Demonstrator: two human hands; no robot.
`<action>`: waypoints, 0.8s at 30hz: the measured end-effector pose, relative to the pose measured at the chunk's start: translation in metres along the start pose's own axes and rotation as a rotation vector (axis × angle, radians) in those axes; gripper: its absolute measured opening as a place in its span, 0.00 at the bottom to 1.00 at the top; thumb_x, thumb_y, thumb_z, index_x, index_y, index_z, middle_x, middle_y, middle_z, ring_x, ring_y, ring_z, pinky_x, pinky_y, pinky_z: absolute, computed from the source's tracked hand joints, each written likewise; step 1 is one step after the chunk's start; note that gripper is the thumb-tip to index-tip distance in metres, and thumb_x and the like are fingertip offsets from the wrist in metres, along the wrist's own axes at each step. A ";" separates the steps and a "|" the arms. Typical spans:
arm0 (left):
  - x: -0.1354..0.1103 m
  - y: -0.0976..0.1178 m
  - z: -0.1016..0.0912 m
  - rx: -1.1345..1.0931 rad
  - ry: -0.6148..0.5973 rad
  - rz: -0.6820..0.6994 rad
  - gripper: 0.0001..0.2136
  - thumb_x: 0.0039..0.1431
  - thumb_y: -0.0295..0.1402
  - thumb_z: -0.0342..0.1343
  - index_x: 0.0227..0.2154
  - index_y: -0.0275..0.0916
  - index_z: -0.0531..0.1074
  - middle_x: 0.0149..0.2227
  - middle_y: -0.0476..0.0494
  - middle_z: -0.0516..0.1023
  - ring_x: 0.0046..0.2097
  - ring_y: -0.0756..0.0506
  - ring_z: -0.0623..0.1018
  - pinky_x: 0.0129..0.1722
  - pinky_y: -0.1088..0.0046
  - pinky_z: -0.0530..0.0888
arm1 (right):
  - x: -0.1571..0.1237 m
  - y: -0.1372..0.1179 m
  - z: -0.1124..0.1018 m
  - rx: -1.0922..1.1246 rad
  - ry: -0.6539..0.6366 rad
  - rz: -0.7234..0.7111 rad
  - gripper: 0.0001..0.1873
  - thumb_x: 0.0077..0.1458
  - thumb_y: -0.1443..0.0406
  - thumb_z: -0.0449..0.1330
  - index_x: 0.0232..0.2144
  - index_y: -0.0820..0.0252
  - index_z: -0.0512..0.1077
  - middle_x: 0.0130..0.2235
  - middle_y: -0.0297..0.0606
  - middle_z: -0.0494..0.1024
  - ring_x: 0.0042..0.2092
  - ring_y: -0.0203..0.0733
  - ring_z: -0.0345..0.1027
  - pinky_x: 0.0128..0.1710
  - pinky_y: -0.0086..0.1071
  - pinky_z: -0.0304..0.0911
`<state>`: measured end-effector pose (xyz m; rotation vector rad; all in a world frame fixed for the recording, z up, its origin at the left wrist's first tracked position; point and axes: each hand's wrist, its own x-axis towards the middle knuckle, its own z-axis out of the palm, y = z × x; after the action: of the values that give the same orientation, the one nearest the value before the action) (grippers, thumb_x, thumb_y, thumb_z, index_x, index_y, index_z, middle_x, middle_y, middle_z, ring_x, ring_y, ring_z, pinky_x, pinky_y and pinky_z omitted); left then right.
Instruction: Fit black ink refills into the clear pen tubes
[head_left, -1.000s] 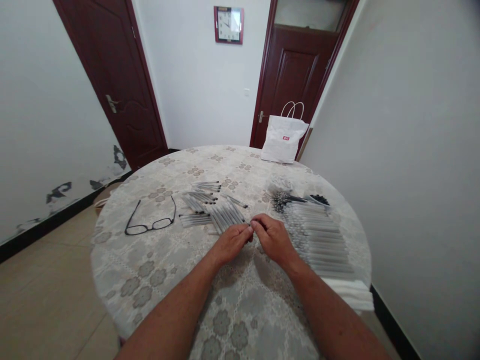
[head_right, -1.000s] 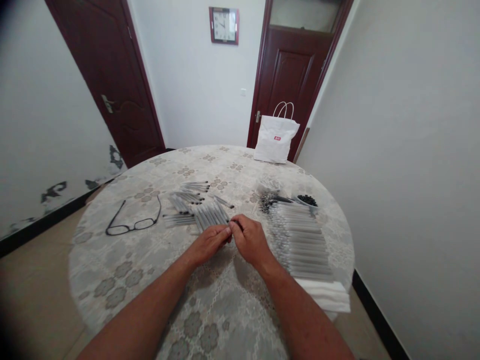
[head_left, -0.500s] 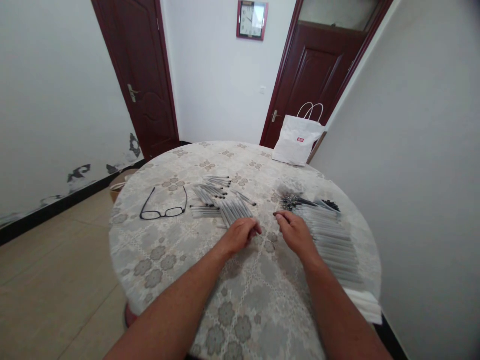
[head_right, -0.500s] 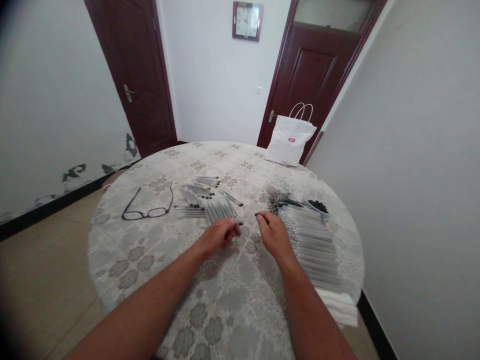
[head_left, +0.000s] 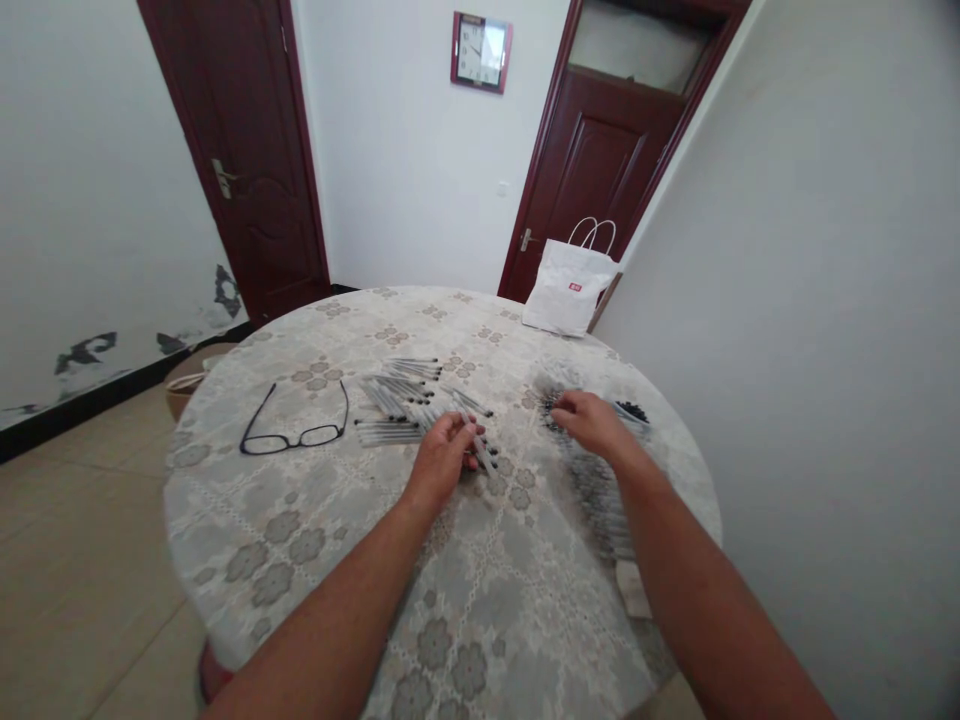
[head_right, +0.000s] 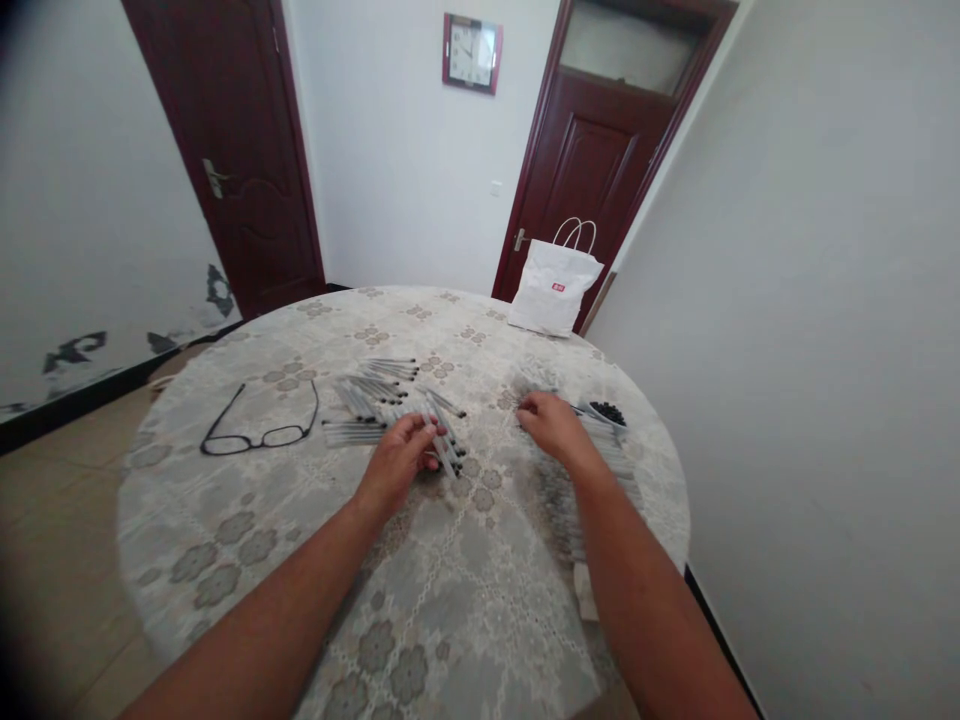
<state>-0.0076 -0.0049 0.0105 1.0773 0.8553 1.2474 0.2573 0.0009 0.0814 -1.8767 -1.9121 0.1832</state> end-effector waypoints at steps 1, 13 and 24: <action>0.000 -0.001 0.000 -0.007 -0.001 0.005 0.16 0.54 0.44 0.62 0.40 0.38 0.73 0.37 0.43 0.80 0.31 0.48 0.78 0.27 0.74 0.75 | 0.012 0.006 -0.006 -0.008 0.111 0.042 0.11 0.57 0.62 0.58 0.39 0.61 0.78 0.36 0.40 0.82 0.35 0.41 0.72 0.37 0.31 0.62; 0.000 0.000 0.002 -0.083 0.000 0.010 0.16 0.52 0.42 0.66 0.38 0.39 0.71 0.31 0.49 0.76 0.35 0.45 0.79 0.31 0.70 0.79 | -0.046 -0.038 0.028 0.336 -0.113 -0.084 0.14 0.62 0.59 0.55 0.38 0.58 0.78 0.34 0.35 0.82 0.28 0.38 0.73 0.32 0.30 0.64; -0.004 0.007 0.004 0.038 -0.065 -0.085 0.19 0.52 0.46 0.66 0.39 0.36 0.75 0.32 0.43 0.80 0.35 0.44 0.81 0.33 0.69 0.79 | -0.097 -0.046 0.035 0.320 -0.013 -0.137 0.08 0.63 0.63 0.59 0.40 0.57 0.77 0.36 0.36 0.81 0.38 0.40 0.73 0.40 0.31 0.63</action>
<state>-0.0065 -0.0095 0.0184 1.0951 0.8693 1.1238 0.1984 -0.0889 0.0467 -1.5333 -1.8833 0.4315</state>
